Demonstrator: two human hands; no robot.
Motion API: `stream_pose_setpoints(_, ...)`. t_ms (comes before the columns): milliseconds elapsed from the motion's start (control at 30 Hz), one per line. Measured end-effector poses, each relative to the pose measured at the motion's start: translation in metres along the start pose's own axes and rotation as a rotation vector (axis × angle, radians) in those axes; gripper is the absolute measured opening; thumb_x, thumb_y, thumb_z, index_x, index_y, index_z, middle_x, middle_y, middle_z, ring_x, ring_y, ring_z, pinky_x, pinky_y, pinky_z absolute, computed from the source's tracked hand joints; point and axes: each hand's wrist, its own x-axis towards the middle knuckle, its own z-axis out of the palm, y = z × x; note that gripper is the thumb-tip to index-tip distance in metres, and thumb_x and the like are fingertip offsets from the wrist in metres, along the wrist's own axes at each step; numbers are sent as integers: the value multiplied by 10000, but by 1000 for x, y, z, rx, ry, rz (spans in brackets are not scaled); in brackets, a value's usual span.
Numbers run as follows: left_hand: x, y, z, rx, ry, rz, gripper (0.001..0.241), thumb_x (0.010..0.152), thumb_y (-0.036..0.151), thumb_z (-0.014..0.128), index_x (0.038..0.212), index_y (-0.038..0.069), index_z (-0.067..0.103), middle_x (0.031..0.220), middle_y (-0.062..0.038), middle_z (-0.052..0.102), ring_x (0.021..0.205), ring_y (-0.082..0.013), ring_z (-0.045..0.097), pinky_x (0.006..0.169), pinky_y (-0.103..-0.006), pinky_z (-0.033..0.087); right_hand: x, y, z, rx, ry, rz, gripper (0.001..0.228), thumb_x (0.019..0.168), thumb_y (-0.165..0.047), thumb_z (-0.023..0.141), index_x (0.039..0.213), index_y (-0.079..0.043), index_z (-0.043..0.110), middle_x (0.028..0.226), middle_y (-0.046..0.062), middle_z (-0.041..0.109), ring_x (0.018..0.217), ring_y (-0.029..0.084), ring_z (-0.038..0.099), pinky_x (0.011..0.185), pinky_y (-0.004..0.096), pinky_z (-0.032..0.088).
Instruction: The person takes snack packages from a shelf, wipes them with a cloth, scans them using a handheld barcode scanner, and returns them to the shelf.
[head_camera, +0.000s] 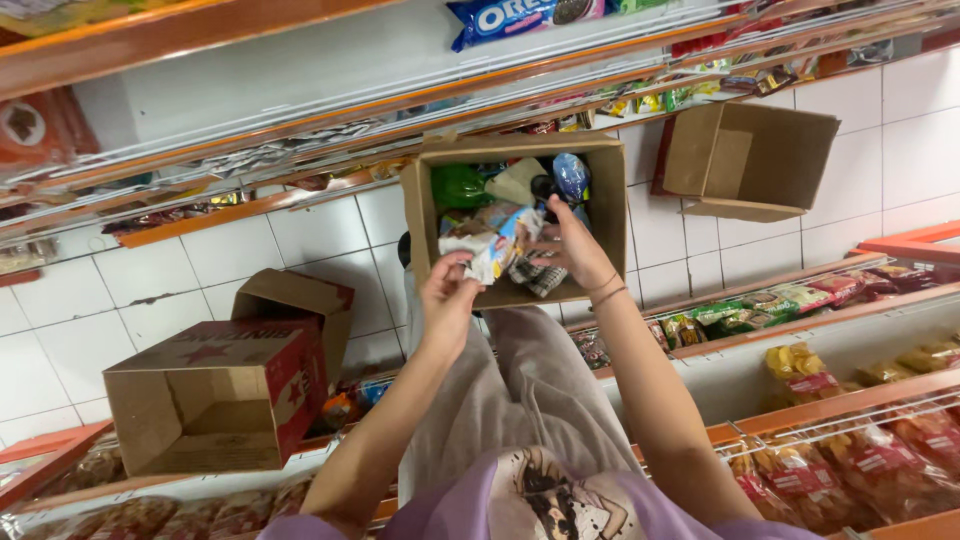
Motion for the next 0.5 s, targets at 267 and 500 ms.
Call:
stream_pose_setpoints(267,-28,86,7,292,-441,129,330,868,-108,655,1162,42,656,849,58,455,775,-38,433,686,-207,344,-34,-20,-9,104,-487,-91,410,1042,-348,673,1276,-18,604,1142,87,709,989,208,683,838,372,582)
stream_pose_setpoints(500,-44,180,42,619,-294,376,496,840,101,773,1280,79,545,1232,-62,506,1138,-199,564,957,-330,496,-124,-65,37,63,-436,-380,417,876,-160,733,1267,-36,656,1159,67,735,1051,140,690,932,299,552)
